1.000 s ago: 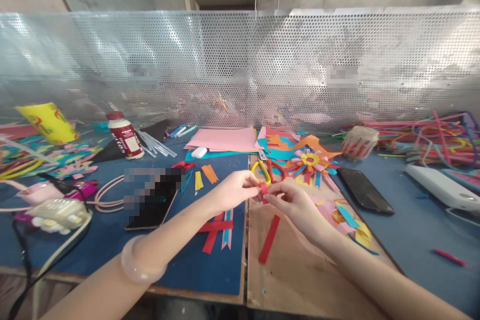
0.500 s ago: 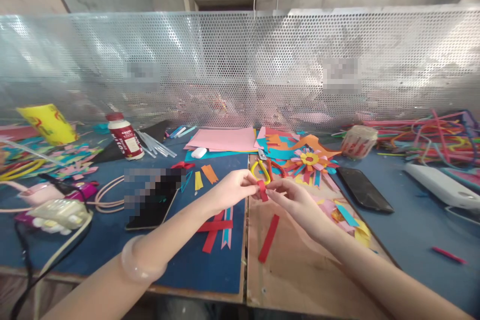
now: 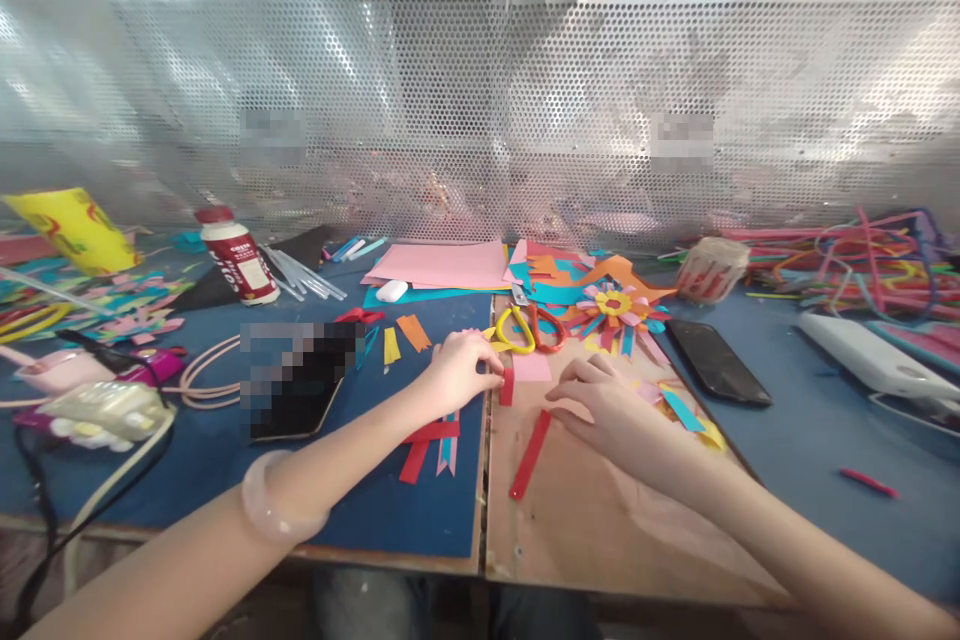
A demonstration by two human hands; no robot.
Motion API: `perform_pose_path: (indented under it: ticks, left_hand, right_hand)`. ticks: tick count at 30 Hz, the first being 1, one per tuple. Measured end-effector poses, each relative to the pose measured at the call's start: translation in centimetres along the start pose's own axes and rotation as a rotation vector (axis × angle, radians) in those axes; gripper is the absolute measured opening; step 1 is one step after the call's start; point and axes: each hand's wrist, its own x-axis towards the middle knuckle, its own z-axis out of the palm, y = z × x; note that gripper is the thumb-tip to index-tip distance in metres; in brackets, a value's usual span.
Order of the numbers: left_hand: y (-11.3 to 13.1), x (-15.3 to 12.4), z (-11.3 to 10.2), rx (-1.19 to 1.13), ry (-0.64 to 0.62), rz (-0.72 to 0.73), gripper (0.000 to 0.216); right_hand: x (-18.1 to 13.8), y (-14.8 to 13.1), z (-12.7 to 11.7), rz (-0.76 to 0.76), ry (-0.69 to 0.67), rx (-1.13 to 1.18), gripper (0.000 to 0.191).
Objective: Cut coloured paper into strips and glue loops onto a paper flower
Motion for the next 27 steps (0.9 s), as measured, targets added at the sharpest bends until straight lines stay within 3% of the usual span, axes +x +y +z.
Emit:
perform_pose_path:
  ticks: [6,10,13,15,18,20,23,27]
  left_hand:
    - [0.3,-0.3,0.1,0.284,0.041,0.065,0.011]
    - [0.5,-0.3,-0.3,0.302,0.155,0.084,0.015]
    - [1.1,-0.7,-0.7,0.23,0.216,0.185,0.017]
    - [1.8,-1.4,-1.1,0.183,0.159,0.31,0.021]
    - [2.8,-2.8,-1.2,0.174,-0.106,0.552,0.027]
    - [3.2,-3.7,-0.9,0.21,-0.233,0.666,0.031]
    - [3.1,-4.5,-0.2,0.301,-0.277,0.739,0.031]
    - [2.5,-4.6,0.4,0.394,-0.261,0.769,0.027]
  right_hand:
    - [-1.0,-0.2,2.3,0.12,0.041,-0.083,0.013]
    - [-0.7,-0.9,2.4,0.202,0.036,-0.089,0.008]
    - [-0.4,-1.1,2.2,0.281,0.016,0.013,0.006]
    - [-0.3,-1.1,2.2,0.325,-0.003,0.116,0.005]
    - [-0.2,-1.1,2.4,0.32,-0.022,0.266,0.005]
    - [-0.2,-1.2,2.6,0.274,0.035,0.292,0.009]
    - [-0.6,-1.3,2.8,0.184,0.176,0.243,0.013]
    - [-1.9,-2.1,2.5,0.053,0.24,0.248,0.014]
